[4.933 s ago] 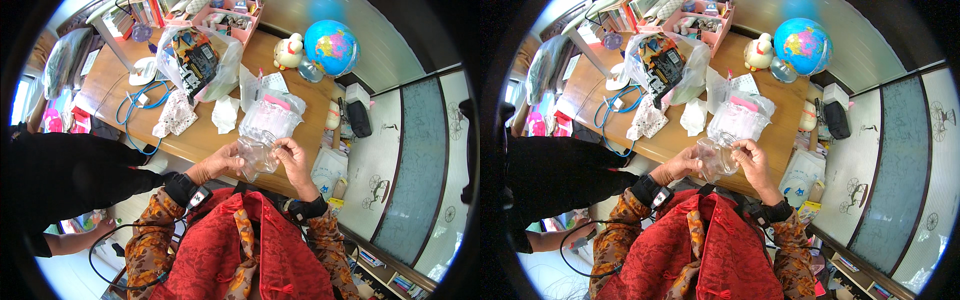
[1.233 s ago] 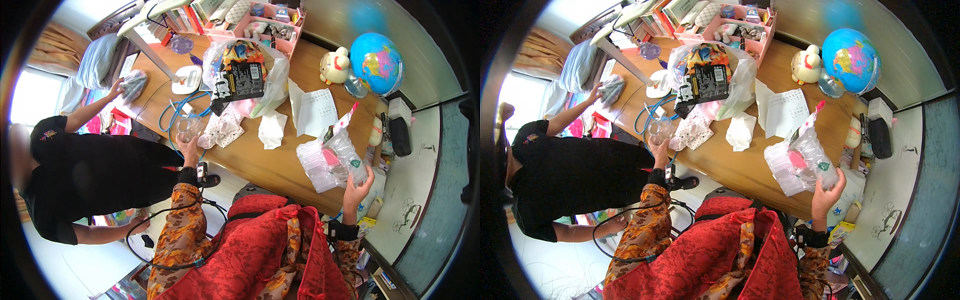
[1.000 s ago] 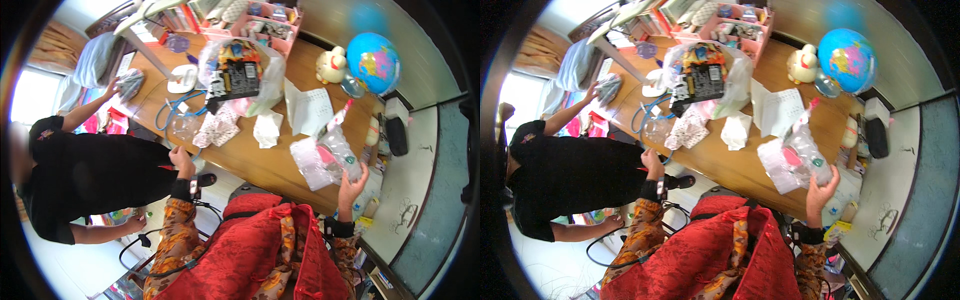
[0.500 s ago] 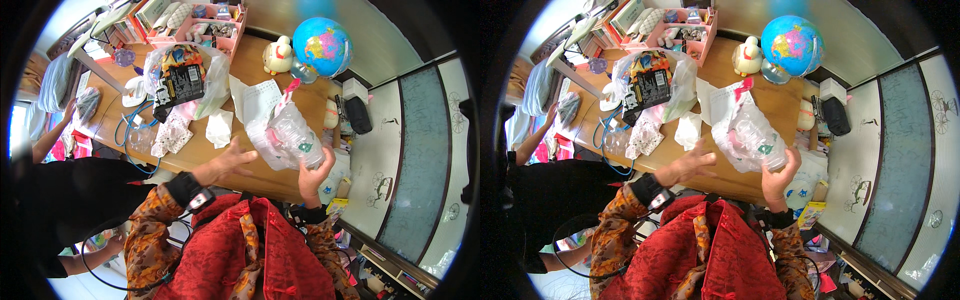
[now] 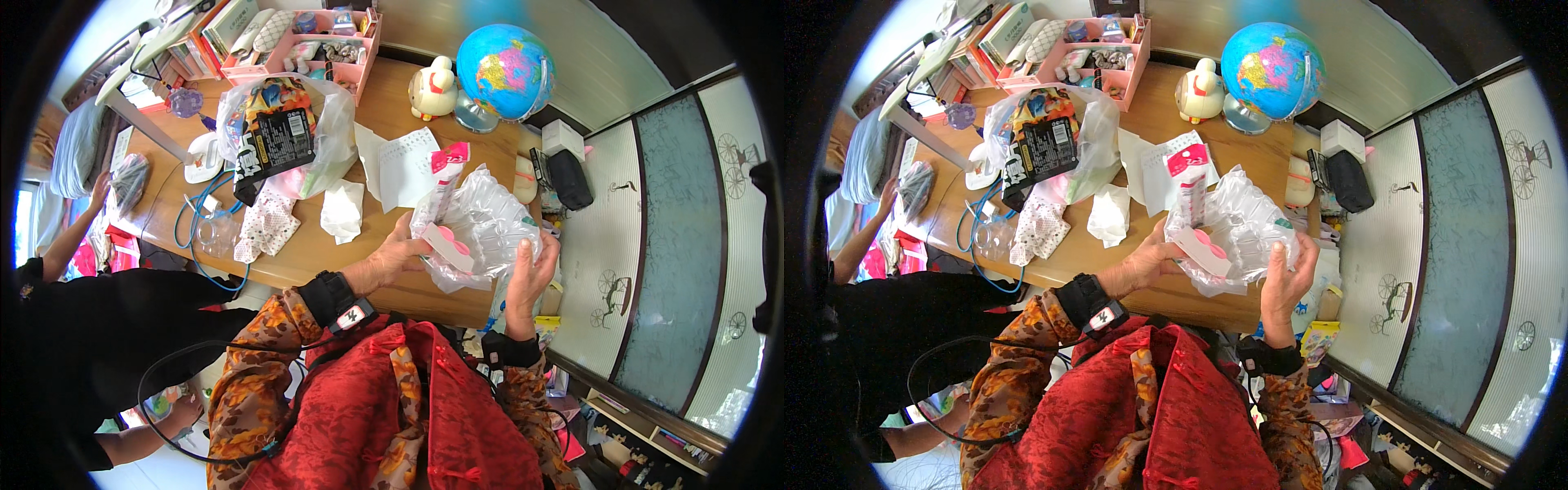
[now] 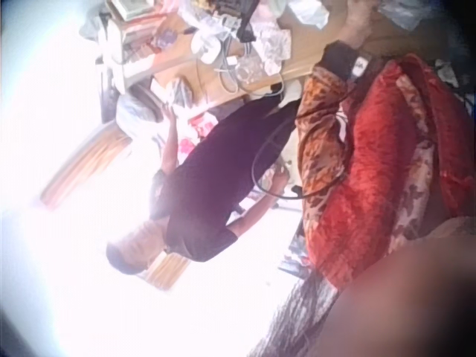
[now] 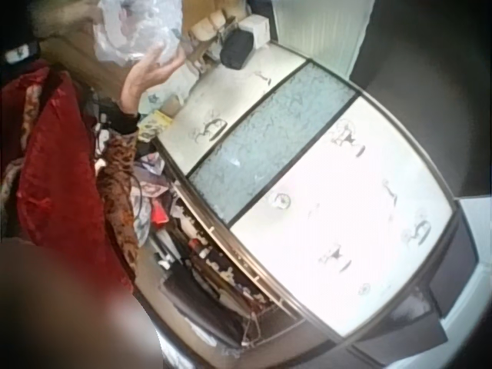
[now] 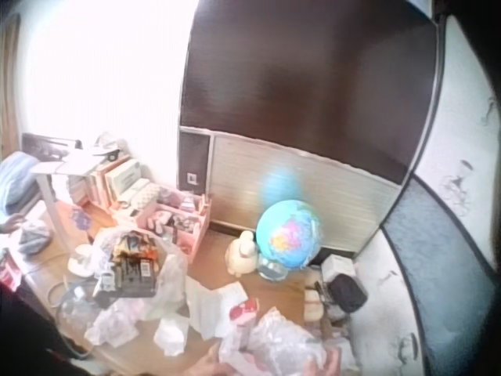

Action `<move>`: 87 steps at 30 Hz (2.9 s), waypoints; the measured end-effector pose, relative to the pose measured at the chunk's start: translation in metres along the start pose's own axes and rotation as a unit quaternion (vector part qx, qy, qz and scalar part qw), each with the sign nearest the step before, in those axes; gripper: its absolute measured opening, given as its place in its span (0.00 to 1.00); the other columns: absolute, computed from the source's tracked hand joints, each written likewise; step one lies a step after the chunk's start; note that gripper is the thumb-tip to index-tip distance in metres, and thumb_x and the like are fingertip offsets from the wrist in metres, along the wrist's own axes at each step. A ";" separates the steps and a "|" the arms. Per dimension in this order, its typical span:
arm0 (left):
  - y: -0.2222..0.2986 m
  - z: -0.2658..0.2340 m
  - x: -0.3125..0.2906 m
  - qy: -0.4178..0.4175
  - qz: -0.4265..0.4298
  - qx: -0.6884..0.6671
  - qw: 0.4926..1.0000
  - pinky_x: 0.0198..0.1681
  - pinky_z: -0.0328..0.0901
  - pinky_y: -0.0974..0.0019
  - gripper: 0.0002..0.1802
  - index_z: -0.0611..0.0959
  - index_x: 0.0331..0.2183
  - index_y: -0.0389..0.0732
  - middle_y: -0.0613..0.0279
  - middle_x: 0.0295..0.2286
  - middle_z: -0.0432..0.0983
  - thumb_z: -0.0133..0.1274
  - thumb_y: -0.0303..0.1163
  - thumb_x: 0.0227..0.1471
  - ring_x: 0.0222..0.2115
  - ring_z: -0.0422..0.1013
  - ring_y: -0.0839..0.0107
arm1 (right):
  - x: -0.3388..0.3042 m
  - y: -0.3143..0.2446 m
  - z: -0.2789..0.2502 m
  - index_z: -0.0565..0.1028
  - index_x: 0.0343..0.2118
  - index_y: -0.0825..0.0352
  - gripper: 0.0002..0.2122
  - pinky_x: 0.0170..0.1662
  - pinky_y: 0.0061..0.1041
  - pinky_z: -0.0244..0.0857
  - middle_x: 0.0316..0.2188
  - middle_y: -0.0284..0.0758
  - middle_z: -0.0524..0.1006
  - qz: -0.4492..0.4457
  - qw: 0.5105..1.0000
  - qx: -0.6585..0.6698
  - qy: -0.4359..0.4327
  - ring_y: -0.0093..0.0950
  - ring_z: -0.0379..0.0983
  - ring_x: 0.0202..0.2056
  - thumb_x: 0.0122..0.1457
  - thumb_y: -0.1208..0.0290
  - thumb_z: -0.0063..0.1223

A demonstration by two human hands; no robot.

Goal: The person picks up and places various items on a cluttered desk, including a plastic bag, a small box, a black pouch, and a white box. They open and close the pouch and handle several plastic-wrapped items. Another person is visible in the background but not interacting with the task.

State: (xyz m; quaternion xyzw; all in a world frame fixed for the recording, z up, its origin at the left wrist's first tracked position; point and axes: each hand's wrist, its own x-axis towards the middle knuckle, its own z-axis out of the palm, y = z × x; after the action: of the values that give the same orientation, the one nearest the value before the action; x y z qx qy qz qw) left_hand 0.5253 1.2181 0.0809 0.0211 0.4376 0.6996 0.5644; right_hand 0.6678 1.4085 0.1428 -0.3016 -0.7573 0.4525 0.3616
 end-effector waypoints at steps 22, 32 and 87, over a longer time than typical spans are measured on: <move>-0.006 0.015 0.005 0.303 0.116 0.264 0.908 0.55 0.62 0.50 0.68 0.37 0.62 0.38 0.39 0.52 0.51 0.70 0.41 0.35 0.53 0.58 0.48 | 0.016 -0.074 0.019 0.67 0.52 0.69 0.34 0.46 0.34 0.63 0.42 0.43 0.72 -0.155 0.944 -0.200 -0.211 0.36 0.69 0.44 0.46 0.55 0.68; -0.001 0.020 -0.018 0.359 0.262 0.443 0.778 0.58 0.56 0.49 0.68 0.42 0.62 0.38 0.38 0.51 0.49 0.71 0.38 0.30 0.53 0.53 0.42 | 0.017 -0.049 0.053 0.73 0.33 0.72 0.06 0.21 0.17 0.60 0.19 0.30 0.74 0.128 0.979 0.094 -0.130 0.18 0.67 0.18 0.58 0.74 0.55; -0.016 0.008 -0.015 0.040 0.232 0.076 0.969 0.60 0.55 0.59 0.59 0.42 0.64 0.39 0.51 0.56 0.56 0.62 0.26 0.39 0.57 0.57 0.60 | 0.022 -0.066 -0.021 0.67 0.55 0.65 0.28 0.51 0.34 0.68 0.52 0.45 0.72 -0.133 0.942 -0.249 -0.181 0.43 0.72 0.51 0.46 0.83 0.50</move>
State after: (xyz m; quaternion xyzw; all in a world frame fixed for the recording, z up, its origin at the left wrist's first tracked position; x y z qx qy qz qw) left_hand 0.5472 1.2106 0.0822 0.1369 0.4949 0.7765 0.3651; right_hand 0.6646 1.4086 0.2155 -0.1913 -0.9316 0.2444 0.1893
